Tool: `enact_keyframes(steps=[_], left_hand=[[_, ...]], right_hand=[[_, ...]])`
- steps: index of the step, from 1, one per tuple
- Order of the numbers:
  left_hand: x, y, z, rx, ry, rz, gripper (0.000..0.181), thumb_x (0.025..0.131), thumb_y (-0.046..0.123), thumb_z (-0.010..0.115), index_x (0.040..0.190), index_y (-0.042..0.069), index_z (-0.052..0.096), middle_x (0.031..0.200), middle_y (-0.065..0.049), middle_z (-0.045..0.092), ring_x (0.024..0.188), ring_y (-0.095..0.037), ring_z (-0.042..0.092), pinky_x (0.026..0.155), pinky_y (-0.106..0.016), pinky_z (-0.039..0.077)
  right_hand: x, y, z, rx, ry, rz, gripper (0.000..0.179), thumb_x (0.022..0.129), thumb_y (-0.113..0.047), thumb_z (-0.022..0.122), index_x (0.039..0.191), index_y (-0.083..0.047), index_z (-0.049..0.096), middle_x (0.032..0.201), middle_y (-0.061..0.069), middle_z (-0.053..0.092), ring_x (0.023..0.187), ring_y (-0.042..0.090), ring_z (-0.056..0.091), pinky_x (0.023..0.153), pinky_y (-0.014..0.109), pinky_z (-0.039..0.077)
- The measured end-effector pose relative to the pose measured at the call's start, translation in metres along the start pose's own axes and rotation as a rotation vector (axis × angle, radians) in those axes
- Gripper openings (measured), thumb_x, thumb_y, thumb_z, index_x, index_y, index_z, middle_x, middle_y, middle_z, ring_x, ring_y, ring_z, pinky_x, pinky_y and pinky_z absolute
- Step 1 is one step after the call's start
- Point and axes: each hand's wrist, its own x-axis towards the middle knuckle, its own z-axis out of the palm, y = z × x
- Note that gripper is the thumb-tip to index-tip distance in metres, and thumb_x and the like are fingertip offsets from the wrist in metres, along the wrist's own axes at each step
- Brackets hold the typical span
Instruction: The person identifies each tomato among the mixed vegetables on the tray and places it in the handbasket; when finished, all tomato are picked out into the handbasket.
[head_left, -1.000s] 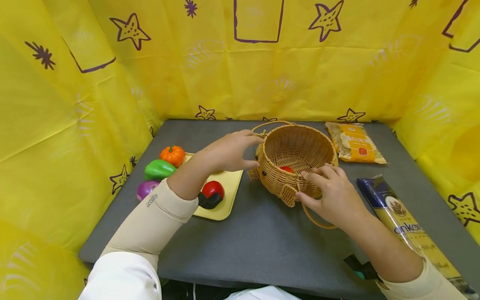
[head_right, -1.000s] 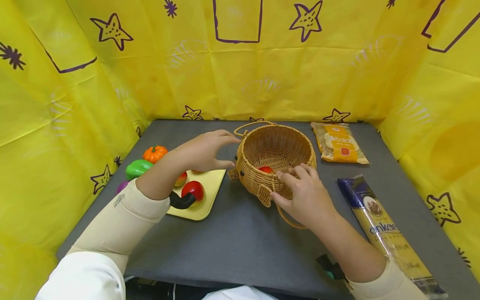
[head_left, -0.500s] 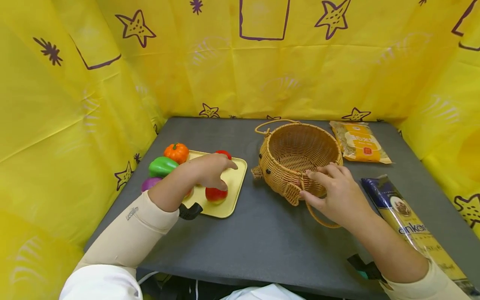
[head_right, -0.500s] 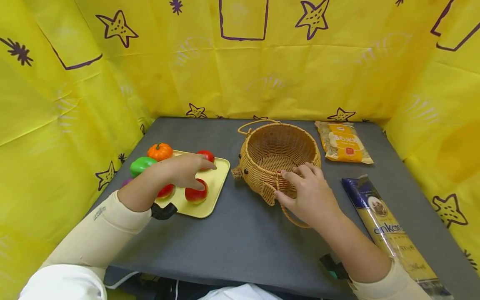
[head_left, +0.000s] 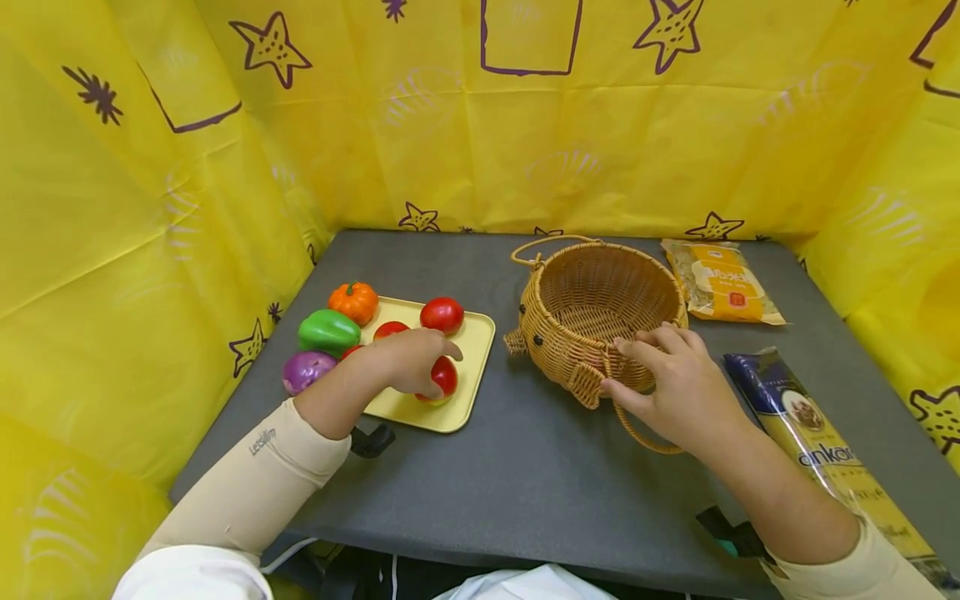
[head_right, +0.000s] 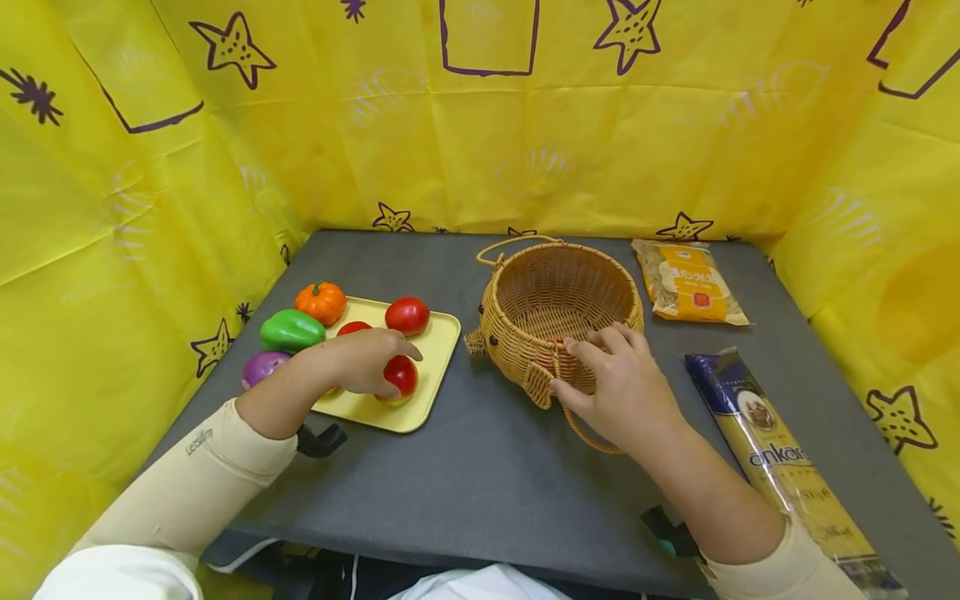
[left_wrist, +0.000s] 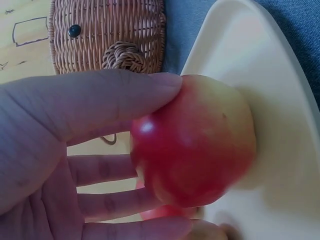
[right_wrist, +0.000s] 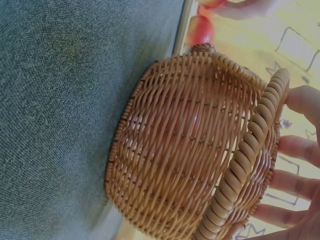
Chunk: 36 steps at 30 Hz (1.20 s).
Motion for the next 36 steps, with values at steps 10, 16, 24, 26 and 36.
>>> enact_keyframes(steps=[10, 16, 24, 26, 36], left_hand=[[0.0, -0.002, 0.003, 0.013, 0.035, 0.012, 0.036, 0.079, 0.018, 0.084, 0.112, 0.013, 0.073, 0.101, -0.001, 0.067, 0.091, -0.02, 0.061, 0.087, -0.037, 0.055], [-0.001, -0.002, 0.001, -0.012, 0.071, 0.039, 0.039, 0.078, 0.019, 0.085, 0.115, 0.013, 0.073, 0.107, -0.002, 0.066, 0.097, -0.021, 0.061, 0.089, -0.038, 0.055], [0.002, 0.0, -0.01, -0.045, 0.177, 0.09, 0.042, 0.081, 0.025, 0.083, 0.12, 0.015, 0.072, 0.115, -0.004, 0.064, 0.105, -0.023, 0.06, 0.092, -0.039, 0.055], [0.004, 0.001, -0.014, -0.05, 0.22, 0.108, 0.041, 0.082, 0.026, 0.083, 0.12, 0.015, 0.073, 0.116, -0.005, 0.064, 0.105, -0.024, 0.06, 0.091, -0.037, 0.056], [0.012, 0.019, -0.043, -0.092, 0.379, 0.107, 0.045, 0.088, 0.027, 0.078, 0.131, 0.017, 0.069, 0.131, -0.007, 0.06, 0.116, -0.028, 0.059, 0.092, -0.039, 0.058]], right_hand=[[0.001, 0.0, -0.001, -0.006, -0.014, 0.013, 0.047, 0.071, -0.029, 0.091, 0.111, -0.007, 0.078, 0.099, 0.016, 0.065, 0.087, 0.039, 0.056, 0.077, 0.054, 0.048], [0.001, 0.0, -0.001, -0.01, -0.017, 0.009, 0.048, 0.071, -0.03, 0.091, 0.111, -0.006, 0.078, 0.099, 0.016, 0.065, 0.087, 0.04, 0.056, 0.078, 0.054, 0.048], [0.0, 0.0, 0.0, -0.012, -0.023, 0.009, 0.049, 0.071, -0.03, 0.091, 0.111, -0.006, 0.078, 0.1, 0.016, 0.064, 0.087, 0.039, 0.056, 0.077, 0.054, 0.048], [0.0, 0.0, 0.0, -0.012, -0.026, 0.011, 0.049, 0.071, -0.03, 0.091, 0.112, -0.006, 0.078, 0.1, 0.016, 0.064, 0.088, 0.04, 0.056, 0.077, 0.054, 0.048], [0.0, -0.001, 0.0, -0.015, -0.021, 0.011, 0.049, 0.071, -0.031, 0.091, 0.111, -0.006, 0.078, 0.099, 0.016, 0.064, 0.088, 0.04, 0.057, 0.077, 0.054, 0.049]])
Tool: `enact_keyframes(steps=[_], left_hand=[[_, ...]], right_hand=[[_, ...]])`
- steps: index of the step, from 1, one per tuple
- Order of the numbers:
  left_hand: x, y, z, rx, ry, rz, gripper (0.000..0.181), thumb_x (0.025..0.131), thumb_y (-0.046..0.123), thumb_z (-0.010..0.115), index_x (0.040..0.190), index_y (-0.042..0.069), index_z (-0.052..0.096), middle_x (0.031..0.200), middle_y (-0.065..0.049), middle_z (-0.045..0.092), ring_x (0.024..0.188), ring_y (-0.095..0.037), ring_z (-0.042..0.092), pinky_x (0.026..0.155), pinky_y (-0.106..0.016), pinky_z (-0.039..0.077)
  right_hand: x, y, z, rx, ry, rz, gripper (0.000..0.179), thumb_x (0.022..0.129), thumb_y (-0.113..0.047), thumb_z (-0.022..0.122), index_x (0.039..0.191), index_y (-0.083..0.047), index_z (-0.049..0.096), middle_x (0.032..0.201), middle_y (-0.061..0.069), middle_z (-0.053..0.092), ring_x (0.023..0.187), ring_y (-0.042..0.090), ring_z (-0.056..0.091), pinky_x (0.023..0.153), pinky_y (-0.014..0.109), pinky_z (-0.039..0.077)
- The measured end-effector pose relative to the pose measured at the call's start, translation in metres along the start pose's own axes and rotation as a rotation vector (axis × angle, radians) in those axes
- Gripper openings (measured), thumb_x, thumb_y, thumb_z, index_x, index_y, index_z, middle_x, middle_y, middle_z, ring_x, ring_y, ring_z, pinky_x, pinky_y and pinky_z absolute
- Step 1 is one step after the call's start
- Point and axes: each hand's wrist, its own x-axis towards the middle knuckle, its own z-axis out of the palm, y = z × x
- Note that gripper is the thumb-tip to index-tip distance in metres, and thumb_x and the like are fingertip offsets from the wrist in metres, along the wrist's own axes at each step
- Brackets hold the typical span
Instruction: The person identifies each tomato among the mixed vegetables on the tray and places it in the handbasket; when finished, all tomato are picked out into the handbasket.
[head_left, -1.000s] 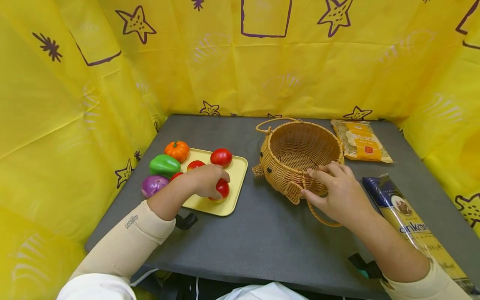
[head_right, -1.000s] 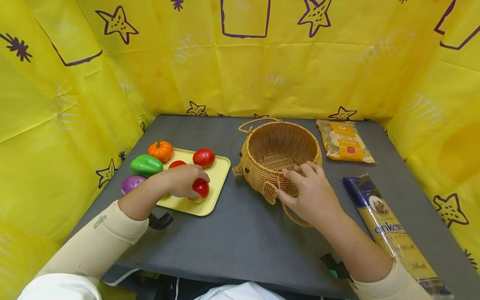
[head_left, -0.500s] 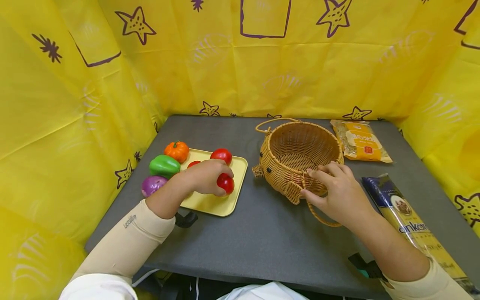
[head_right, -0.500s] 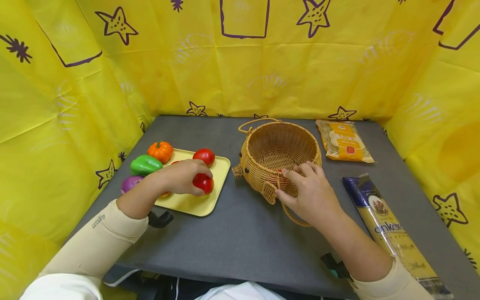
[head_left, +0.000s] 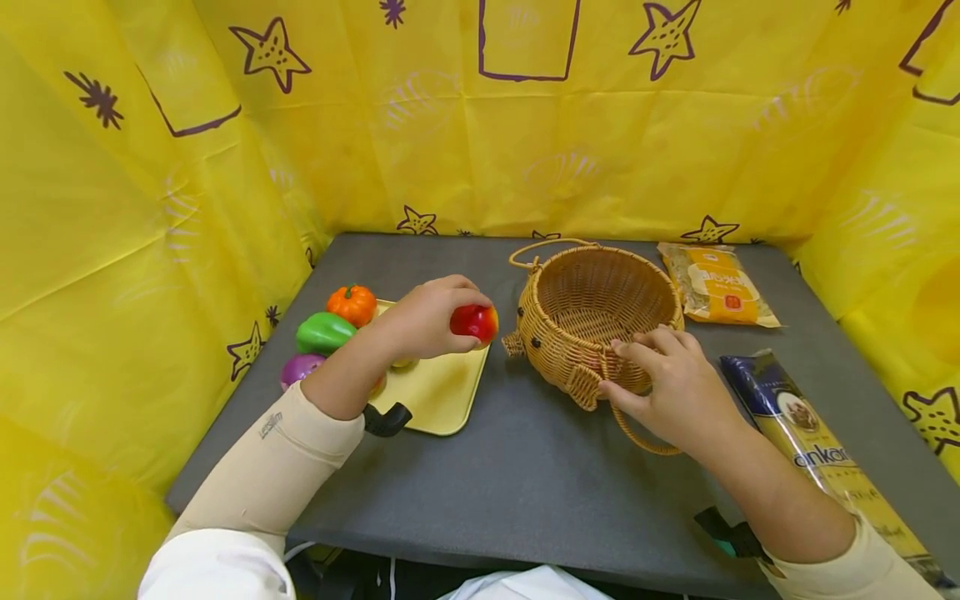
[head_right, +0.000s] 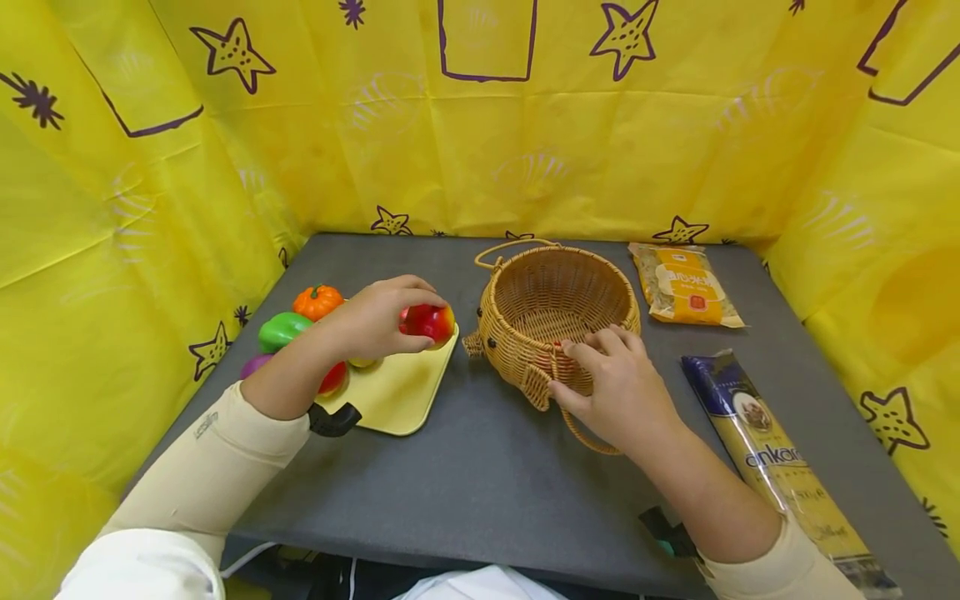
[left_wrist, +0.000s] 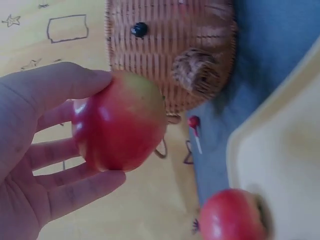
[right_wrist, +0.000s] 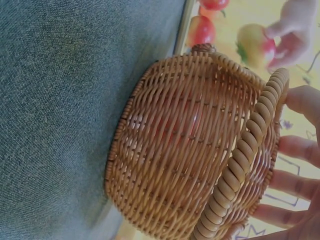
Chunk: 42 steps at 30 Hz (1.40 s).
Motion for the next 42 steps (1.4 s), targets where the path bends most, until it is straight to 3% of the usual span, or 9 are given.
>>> enact_keyframes(steps=[9, 20, 27, 37, 42], left_hand=[[0.024, 0.024, -0.016, 0.011, 0.097, 0.027, 0.049, 0.09, 0.031, 0.076, 0.136, 0.018, 0.066, 0.139, -0.005, 0.056, 0.125, -0.027, 0.053, 0.097, -0.039, 0.055], [0.062, 0.052, -0.01, -0.015, 0.182, 0.062, 0.052, 0.09, 0.033, 0.077, 0.139, 0.018, 0.064, 0.142, -0.005, 0.055, 0.129, -0.027, 0.052, 0.099, -0.04, 0.055], [0.08, 0.066, 0.001, 0.0, 0.146, 0.096, 0.053, 0.091, 0.033, 0.076, 0.14, 0.018, 0.063, 0.142, -0.006, 0.054, 0.13, -0.028, 0.052, 0.098, -0.039, 0.056], [0.099, 0.077, 0.021, 0.06, -0.022, 0.077, 0.055, 0.094, 0.034, 0.073, 0.145, 0.02, 0.057, 0.144, -0.006, 0.052, 0.129, -0.024, 0.052, 0.098, -0.032, 0.055], [0.102, 0.078, 0.027, 0.087, -0.031, 0.084, 0.056, 0.093, 0.035, 0.073, 0.145, 0.021, 0.058, 0.146, -0.007, 0.051, 0.129, -0.028, 0.052, 0.097, -0.034, 0.056]], right_hand=[[-0.001, 0.001, 0.002, 0.002, 0.007, -0.004, 0.046, 0.072, -0.03, 0.09, 0.11, -0.007, 0.078, 0.097, 0.014, 0.063, 0.087, 0.04, 0.056, 0.076, 0.054, 0.05], [0.0, 0.001, 0.001, 0.007, 0.002, 0.017, 0.046, 0.072, -0.03, 0.091, 0.11, -0.007, 0.078, 0.098, 0.014, 0.063, 0.09, 0.041, 0.056, 0.077, 0.054, 0.052], [0.0, 0.0, 0.001, 0.001, -0.016, 0.034, 0.047, 0.073, -0.031, 0.091, 0.112, -0.009, 0.078, 0.1, 0.013, 0.064, 0.092, 0.041, 0.057, 0.078, 0.055, 0.052], [-0.001, 0.001, 0.003, 0.014, 0.014, 0.019, 0.045, 0.072, -0.03, 0.091, 0.109, -0.009, 0.079, 0.098, 0.014, 0.064, 0.092, 0.043, 0.058, 0.079, 0.056, 0.051], [-0.001, 0.002, 0.003, 0.018, 0.019, 0.019, 0.045, 0.071, -0.029, 0.091, 0.11, -0.009, 0.079, 0.099, 0.015, 0.065, 0.092, 0.044, 0.058, 0.08, 0.057, 0.051]])
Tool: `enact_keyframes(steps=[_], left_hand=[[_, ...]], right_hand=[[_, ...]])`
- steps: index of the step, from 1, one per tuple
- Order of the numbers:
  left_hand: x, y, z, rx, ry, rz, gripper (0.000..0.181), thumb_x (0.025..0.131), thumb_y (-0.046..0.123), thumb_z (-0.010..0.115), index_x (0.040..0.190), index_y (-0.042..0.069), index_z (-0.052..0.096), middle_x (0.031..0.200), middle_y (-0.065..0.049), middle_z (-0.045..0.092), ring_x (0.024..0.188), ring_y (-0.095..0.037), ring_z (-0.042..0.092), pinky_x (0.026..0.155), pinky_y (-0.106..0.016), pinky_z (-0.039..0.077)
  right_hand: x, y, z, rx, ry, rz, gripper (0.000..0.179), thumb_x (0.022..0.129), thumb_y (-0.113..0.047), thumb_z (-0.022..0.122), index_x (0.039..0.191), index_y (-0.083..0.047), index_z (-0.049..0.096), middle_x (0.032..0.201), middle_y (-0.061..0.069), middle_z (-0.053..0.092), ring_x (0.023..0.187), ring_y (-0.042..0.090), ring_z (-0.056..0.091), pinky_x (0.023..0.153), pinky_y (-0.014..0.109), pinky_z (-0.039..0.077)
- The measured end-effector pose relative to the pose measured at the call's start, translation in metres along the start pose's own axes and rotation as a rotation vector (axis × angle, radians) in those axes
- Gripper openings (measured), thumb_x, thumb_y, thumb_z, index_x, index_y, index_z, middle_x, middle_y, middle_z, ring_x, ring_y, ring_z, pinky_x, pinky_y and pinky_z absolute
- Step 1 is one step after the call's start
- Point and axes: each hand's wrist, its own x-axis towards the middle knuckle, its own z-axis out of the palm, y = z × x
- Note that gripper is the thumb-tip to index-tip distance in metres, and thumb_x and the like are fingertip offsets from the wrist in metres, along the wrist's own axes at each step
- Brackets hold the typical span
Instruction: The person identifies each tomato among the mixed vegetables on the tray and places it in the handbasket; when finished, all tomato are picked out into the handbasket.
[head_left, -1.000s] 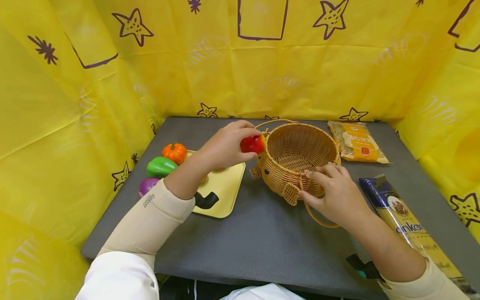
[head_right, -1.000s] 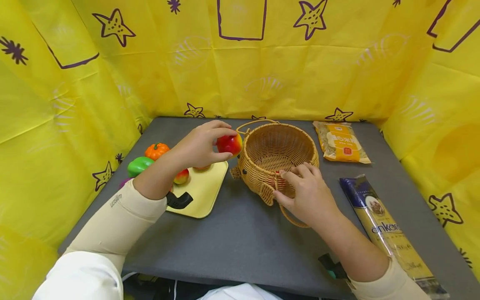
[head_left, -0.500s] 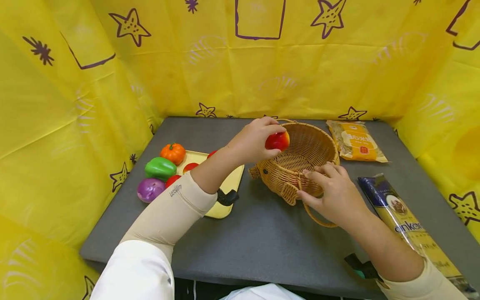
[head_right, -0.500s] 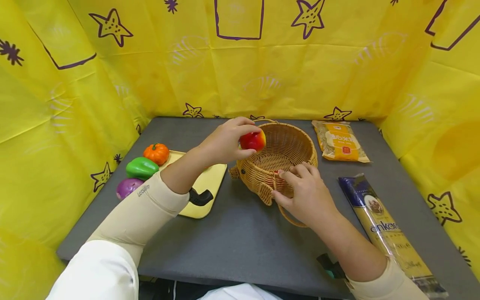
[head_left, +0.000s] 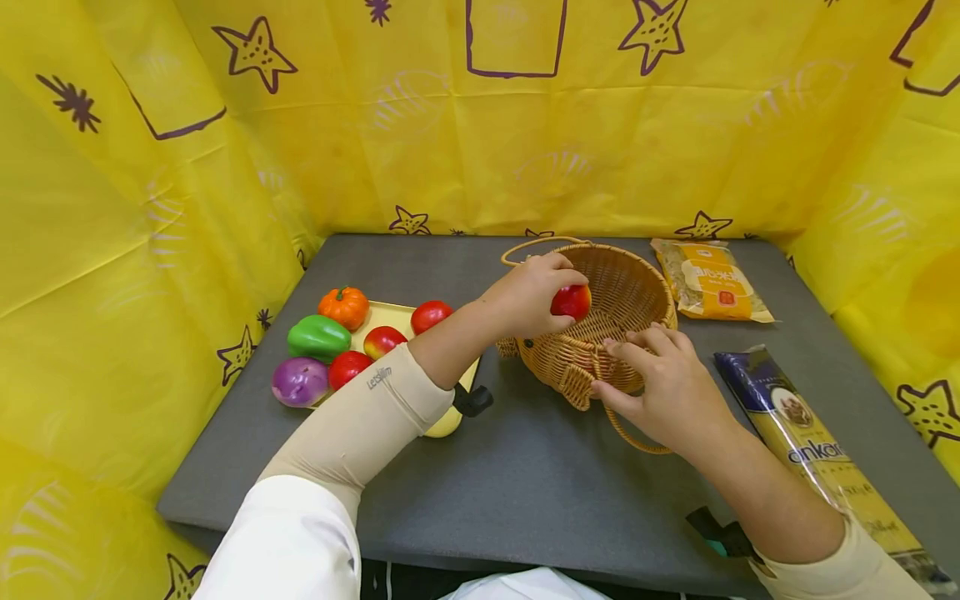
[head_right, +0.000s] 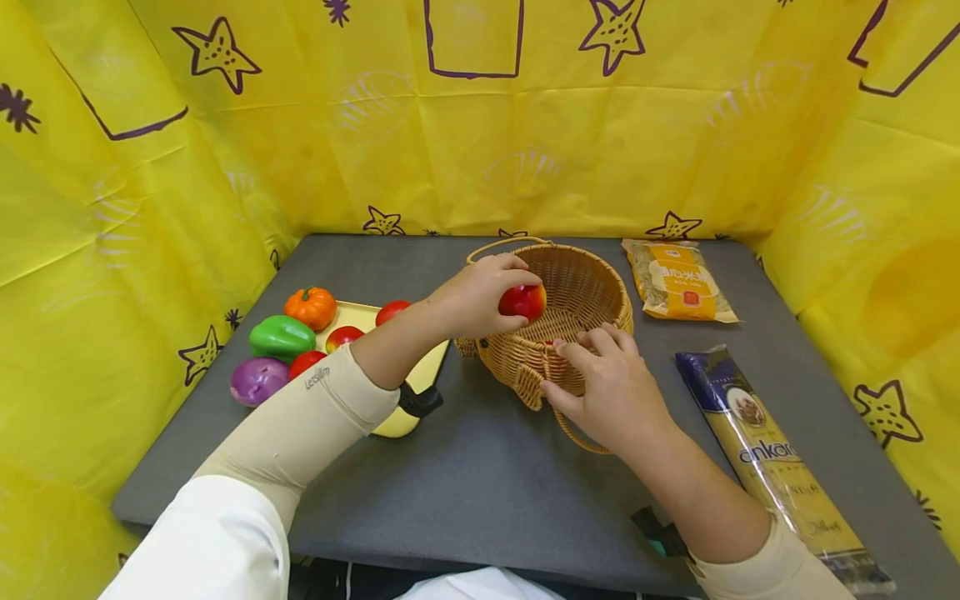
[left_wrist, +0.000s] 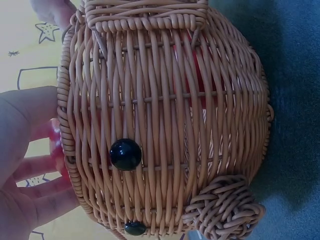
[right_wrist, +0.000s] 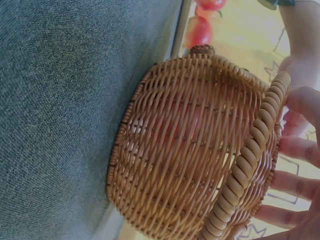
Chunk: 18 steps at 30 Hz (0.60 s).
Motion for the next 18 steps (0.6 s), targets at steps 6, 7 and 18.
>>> enact_keyframes(steps=[6, 7, 18], left_hand=[[0.0, 0.0, -0.002, -0.01, -0.014, -0.007, 0.061, 0.094, 0.036, 0.072, 0.151, 0.022, 0.052, 0.153, -0.007, 0.045, 0.139, -0.028, 0.045, 0.103, -0.035, 0.051], [-0.001, 0.0, -0.004, -0.016, -0.015, -0.012, 0.062, 0.095, 0.036, 0.071, 0.151, 0.022, 0.051, 0.154, -0.006, 0.044, 0.139, -0.027, 0.045, 0.102, -0.034, 0.051], [-0.016, -0.022, -0.025, -0.041, 0.069, -0.044, 0.06, 0.095, 0.037, 0.072, 0.149, 0.02, 0.054, 0.151, -0.006, 0.046, 0.134, -0.025, 0.05, 0.106, -0.039, 0.048]], right_hand=[[0.0, -0.001, 0.0, -0.001, 0.001, -0.004, 0.046, 0.071, -0.029, 0.091, 0.11, -0.008, 0.079, 0.101, 0.015, 0.065, 0.094, 0.045, 0.058, 0.082, 0.058, 0.051], [0.0, -0.001, 0.0, -0.001, 0.003, -0.006, 0.046, 0.071, -0.029, 0.091, 0.11, -0.008, 0.079, 0.101, 0.015, 0.065, 0.094, 0.045, 0.058, 0.082, 0.058, 0.051], [0.0, -0.002, -0.001, -0.01, -0.025, 0.021, 0.046, 0.073, -0.03, 0.091, 0.112, -0.009, 0.078, 0.102, 0.016, 0.065, 0.095, 0.044, 0.058, 0.081, 0.057, 0.052]])
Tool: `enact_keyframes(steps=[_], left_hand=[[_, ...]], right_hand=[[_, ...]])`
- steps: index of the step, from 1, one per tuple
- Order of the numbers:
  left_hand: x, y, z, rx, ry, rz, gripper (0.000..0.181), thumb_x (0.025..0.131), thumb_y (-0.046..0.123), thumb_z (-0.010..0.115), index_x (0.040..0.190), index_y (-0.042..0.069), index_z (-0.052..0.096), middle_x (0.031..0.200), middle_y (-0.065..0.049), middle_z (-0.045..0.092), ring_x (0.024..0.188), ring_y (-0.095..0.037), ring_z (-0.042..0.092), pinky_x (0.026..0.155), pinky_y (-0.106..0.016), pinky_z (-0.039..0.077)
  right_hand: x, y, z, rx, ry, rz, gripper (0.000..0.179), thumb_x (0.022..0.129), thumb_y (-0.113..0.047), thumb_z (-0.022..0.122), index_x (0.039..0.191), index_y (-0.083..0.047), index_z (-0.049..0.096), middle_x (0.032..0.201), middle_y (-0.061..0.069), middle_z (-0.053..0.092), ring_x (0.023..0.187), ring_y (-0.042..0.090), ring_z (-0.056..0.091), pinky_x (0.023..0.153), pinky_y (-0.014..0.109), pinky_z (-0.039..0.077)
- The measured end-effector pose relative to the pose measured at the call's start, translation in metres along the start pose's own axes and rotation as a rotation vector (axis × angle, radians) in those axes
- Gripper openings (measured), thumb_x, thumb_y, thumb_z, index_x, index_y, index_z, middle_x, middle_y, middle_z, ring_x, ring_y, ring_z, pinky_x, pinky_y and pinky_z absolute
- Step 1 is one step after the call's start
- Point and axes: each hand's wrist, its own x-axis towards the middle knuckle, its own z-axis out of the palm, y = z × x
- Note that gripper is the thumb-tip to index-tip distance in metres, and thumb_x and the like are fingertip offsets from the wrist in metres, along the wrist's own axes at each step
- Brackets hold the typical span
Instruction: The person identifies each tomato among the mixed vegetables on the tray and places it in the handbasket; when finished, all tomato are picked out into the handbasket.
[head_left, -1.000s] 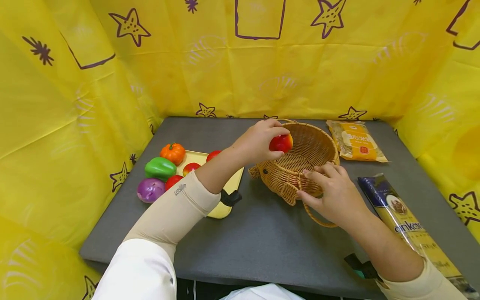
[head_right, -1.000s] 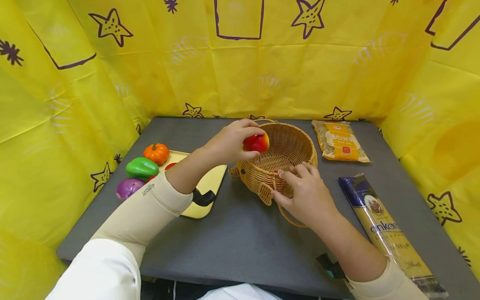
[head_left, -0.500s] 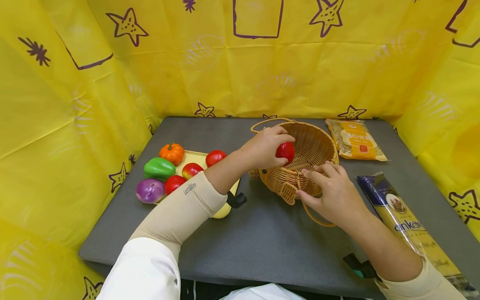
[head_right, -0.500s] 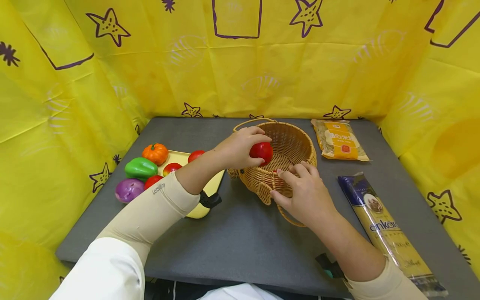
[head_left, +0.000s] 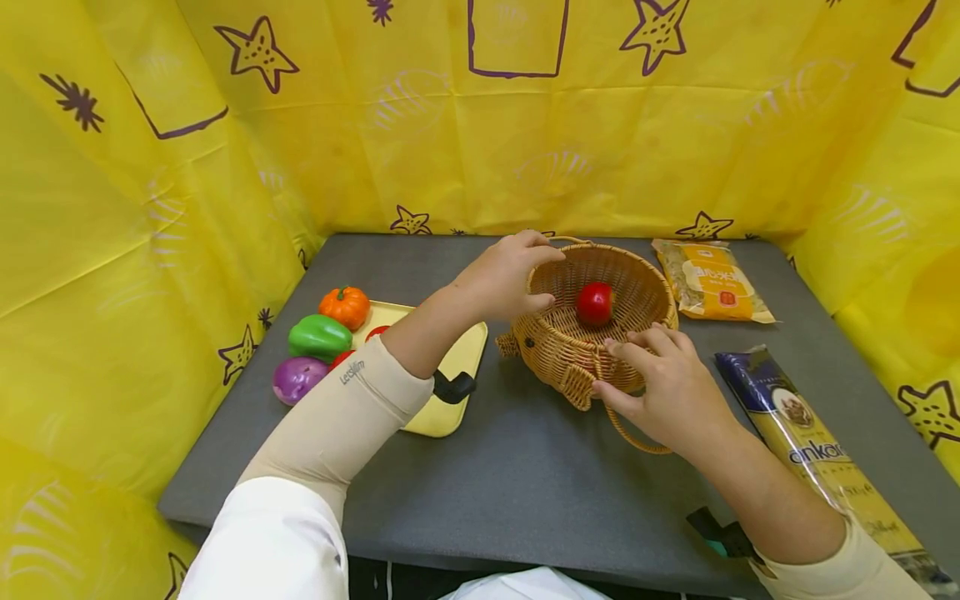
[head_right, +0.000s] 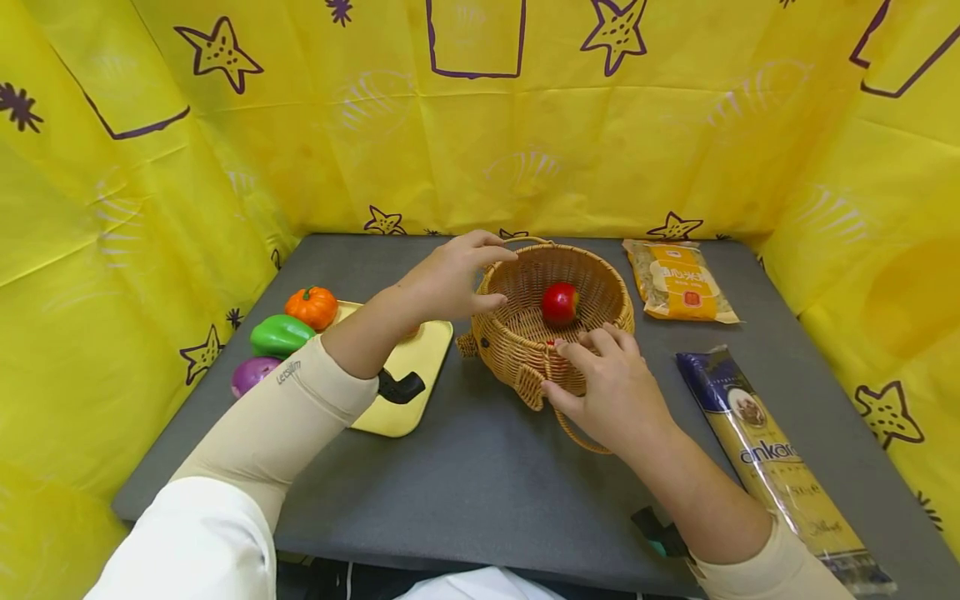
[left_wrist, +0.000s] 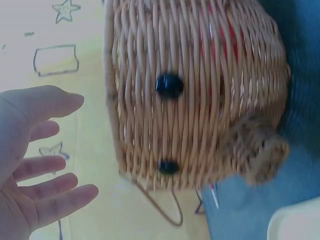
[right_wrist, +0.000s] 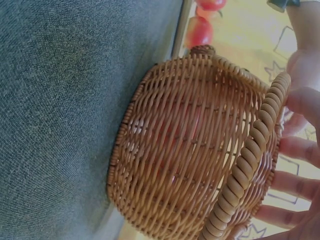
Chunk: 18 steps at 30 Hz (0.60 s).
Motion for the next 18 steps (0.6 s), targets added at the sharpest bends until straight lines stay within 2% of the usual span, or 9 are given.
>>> enact_keyframes(steps=[4, 7, 18], left_hand=[[-0.007, -0.02, -0.006, -0.005, 0.011, -0.034, 0.057, 0.095, 0.034, 0.072, 0.147, 0.019, 0.055, 0.148, -0.007, 0.048, 0.127, -0.025, 0.053, 0.103, -0.04, 0.049], [-0.012, -0.037, -0.007, 0.002, 0.0, -0.067, 0.056, 0.094, 0.033, 0.072, 0.146, 0.018, 0.057, 0.147, -0.007, 0.049, 0.131, -0.027, 0.052, 0.106, -0.043, 0.048], [-0.029, -0.093, 0.008, 0.08, -0.147, -0.248, 0.061, 0.089, 0.028, 0.078, 0.145, 0.016, 0.057, 0.144, -0.014, 0.049, 0.131, -0.036, 0.051, 0.111, -0.048, 0.044]], right_hand=[[0.0, -0.001, -0.001, -0.003, -0.027, 0.025, 0.049, 0.074, -0.03, 0.091, 0.116, -0.009, 0.078, 0.106, 0.017, 0.066, 0.098, 0.044, 0.057, 0.084, 0.059, 0.051], [0.001, -0.002, -0.001, -0.004, -0.038, 0.037, 0.049, 0.074, -0.03, 0.09, 0.117, -0.009, 0.077, 0.109, 0.018, 0.066, 0.1, 0.045, 0.057, 0.087, 0.06, 0.051], [-0.001, 0.001, 0.001, 0.007, 0.009, -0.005, 0.048, 0.072, -0.029, 0.091, 0.114, -0.007, 0.078, 0.1, 0.015, 0.064, 0.093, 0.043, 0.057, 0.083, 0.056, 0.05]])
